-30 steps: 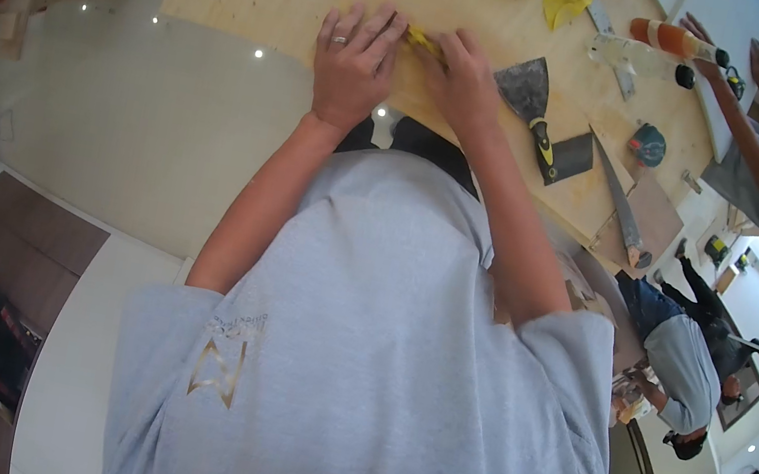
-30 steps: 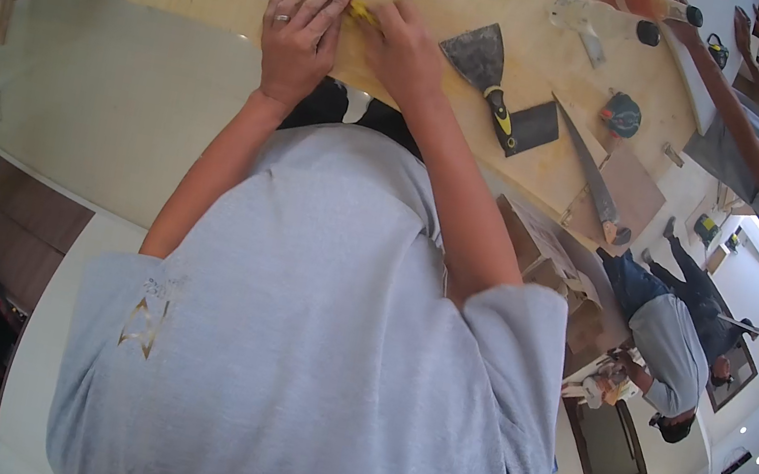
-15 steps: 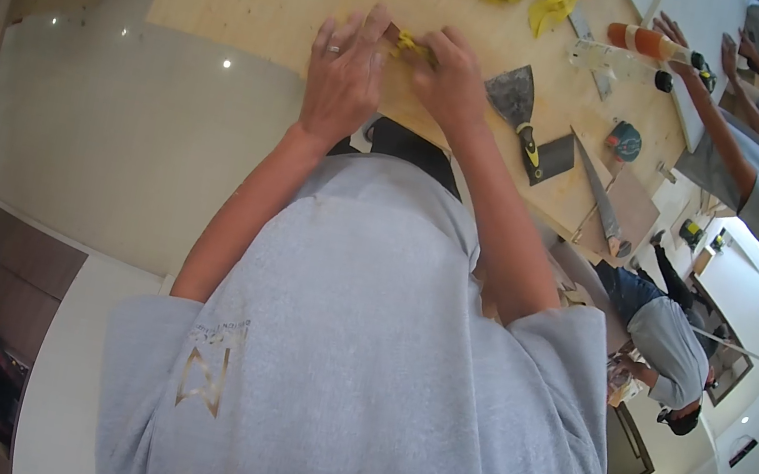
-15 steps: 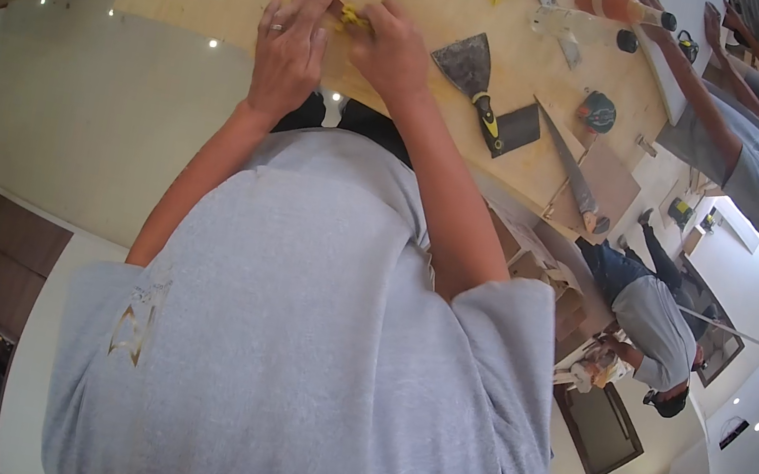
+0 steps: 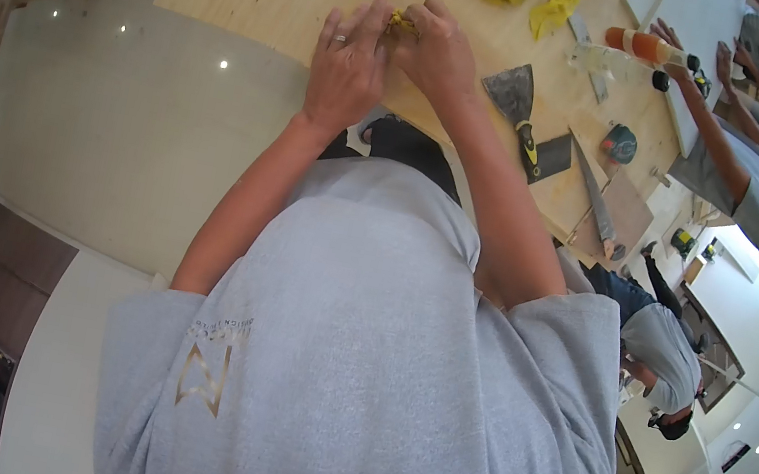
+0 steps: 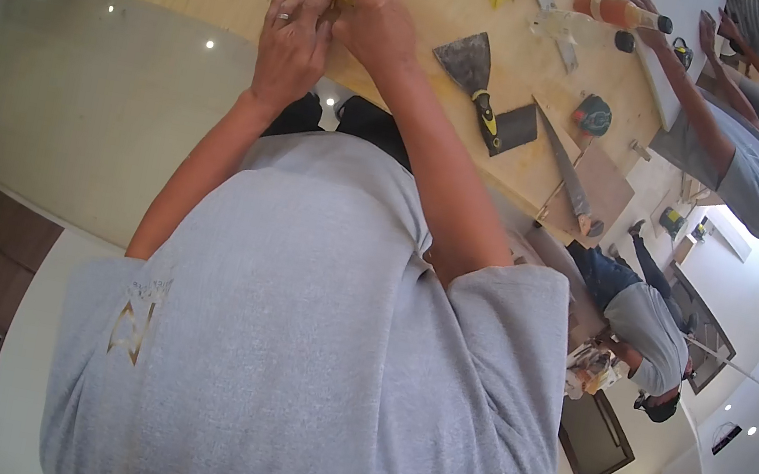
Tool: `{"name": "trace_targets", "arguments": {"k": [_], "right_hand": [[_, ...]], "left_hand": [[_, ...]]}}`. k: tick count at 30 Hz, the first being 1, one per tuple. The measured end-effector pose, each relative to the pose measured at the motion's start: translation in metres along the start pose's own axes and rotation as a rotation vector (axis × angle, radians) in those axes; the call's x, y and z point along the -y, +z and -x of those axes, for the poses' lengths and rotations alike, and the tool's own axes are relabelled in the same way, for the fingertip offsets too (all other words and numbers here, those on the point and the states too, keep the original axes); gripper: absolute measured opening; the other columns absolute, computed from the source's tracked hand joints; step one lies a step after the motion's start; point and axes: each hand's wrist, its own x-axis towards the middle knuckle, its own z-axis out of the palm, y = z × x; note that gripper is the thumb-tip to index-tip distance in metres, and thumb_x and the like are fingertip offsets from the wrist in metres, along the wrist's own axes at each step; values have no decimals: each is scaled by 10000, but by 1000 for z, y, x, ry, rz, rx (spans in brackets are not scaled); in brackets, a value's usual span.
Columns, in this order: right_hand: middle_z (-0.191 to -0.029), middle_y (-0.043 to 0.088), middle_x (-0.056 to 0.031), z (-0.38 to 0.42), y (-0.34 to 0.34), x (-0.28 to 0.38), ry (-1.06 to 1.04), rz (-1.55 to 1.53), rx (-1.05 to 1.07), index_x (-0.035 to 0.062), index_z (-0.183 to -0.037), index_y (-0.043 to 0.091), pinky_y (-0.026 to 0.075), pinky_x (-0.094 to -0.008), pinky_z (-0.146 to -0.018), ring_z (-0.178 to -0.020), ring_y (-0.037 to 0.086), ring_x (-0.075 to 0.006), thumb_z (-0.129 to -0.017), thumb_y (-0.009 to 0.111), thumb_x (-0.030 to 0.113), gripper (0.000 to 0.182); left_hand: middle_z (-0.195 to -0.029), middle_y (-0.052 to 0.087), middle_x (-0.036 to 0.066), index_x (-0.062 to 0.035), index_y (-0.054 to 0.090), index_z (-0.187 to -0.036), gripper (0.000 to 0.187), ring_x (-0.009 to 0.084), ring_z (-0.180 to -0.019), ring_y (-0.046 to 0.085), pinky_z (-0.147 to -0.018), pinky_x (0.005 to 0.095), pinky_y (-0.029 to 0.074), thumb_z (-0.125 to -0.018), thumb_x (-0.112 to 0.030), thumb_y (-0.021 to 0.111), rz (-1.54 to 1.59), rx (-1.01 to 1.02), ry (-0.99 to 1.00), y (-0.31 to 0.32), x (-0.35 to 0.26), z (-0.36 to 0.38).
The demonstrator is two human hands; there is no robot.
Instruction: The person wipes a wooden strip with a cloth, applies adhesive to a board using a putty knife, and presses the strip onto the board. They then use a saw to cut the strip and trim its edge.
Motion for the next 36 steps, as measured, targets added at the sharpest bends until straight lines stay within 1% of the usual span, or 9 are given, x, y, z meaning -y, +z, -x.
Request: {"name": "trace_targets", "arguments": {"k": [6, 15, 22, 24, 26, 30, 33, 34, 36], "right_hand": [[-1012, 671, -192, 83, -53, -28, 167, -28, 58, 11, -992, 732, 561, -513, -793, -898, 687, -457, -936, 771, 187, 188], [-1062, 677, -175, 1, -2, -2, 17, 0, 47, 34, -1025, 696, 585, -547, -823, -968, 712, -452, -890, 783, 138, 191], [-1067, 641, -159, 128, -74, -43, 146, 176, 128, 69, -1138, 702, 574, -516, -793, -982, 705, -419, -915, 798, 117, 247], [-1032, 694, -167, 156, -95, -59, 234, 0, 11, 57, -1169, 734, 566, -481, -779, -908, 711, -389, -950, 808, 128, 242], [-1018, 752, -183, 179, -117, -81, 440, -166, -147, 36, -1189, 750, 570, -441, -799, -886, 732, -358, -987, 804, 158, 242], [-1062, 776, -191, 221, -170, -124, 587, 96, -234, 40, -1231, 745, 579, -430, -888, -986, 761, -368, -1015, 787, 172, 256], [-1122, 780, -187, 257, -182, -186, 467, 293, -289, 56, -1260, 746, 580, -436, -932, -1044, 757, -389, -1029, 765, 156, 252], [-1144, 782, -184, 261, -182, -197, 405, 347, -317, 63, -1269, 747, 580, -440, -942, -1055, 755, -397, -1035, 756, 148, 250], [-1183, 770, -183, 271, -185, -213, 341, 397, -217, 62, -1270, 744, 572, -440, -971, -1118, 738, -389, -1034, 758, 162, 257]], "left_hand": [[-1574, 679, 48, -13, 291, -1743, 700, 293, -1542, 524, -1344, 522, 242, -1101, -165, 526, -59, -27, 24, 1, -2, 1], [-1553, 696, 8, -41, 352, -1729, 669, 275, -1522, 544, -1350, 503, 239, -1098, -168, 537, -84, -67, 35, 9, 2, 1], [-1543, 699, 10, -98, 431, -1708, 625, 280, -1498, 573, -1337, 480, 268, -1100, -161, 566, -50, -75, -12, 8, -2, 2], [-1520, 713, 41, -115, 492, -1677, 563, 288, -1499, 571, -1320, 461, 310, -1122, -178, 561, -20, -75, -34, 7, -3, 0], [-1387, 768, 73, -94, 621, -1555, 434, 261, -1369, 658, -1212, 408, 432, -1141, -216, 585, 197, -218, -143, 1, -4, -9], [-1074, 811, 86, -21, 790, -1273, 329, 161, -974, 728, -882, 303, 569, -1146, -297, 661, 300, -372, -382, -18, 6, -6], [-913, 804, 135, -24, 817, -1032, 285, 233, -759, 714, -737, 361, 556, -1101, -287, 732, 243, -423, -600, -40, -2, 4], [-771, 750, 126, -19, 802, -979, 331, 219, -648, 655, -657, 354, 513, -1088, -328, 754, 193, -444, -617, -41, 0, 10], [-751, 729, 126, -26, 794, -957, 334, 237, -650, 648, -644, 382, 501, -1065, -341, 780, 53, -279, -649, -42, -4, 28]]}}
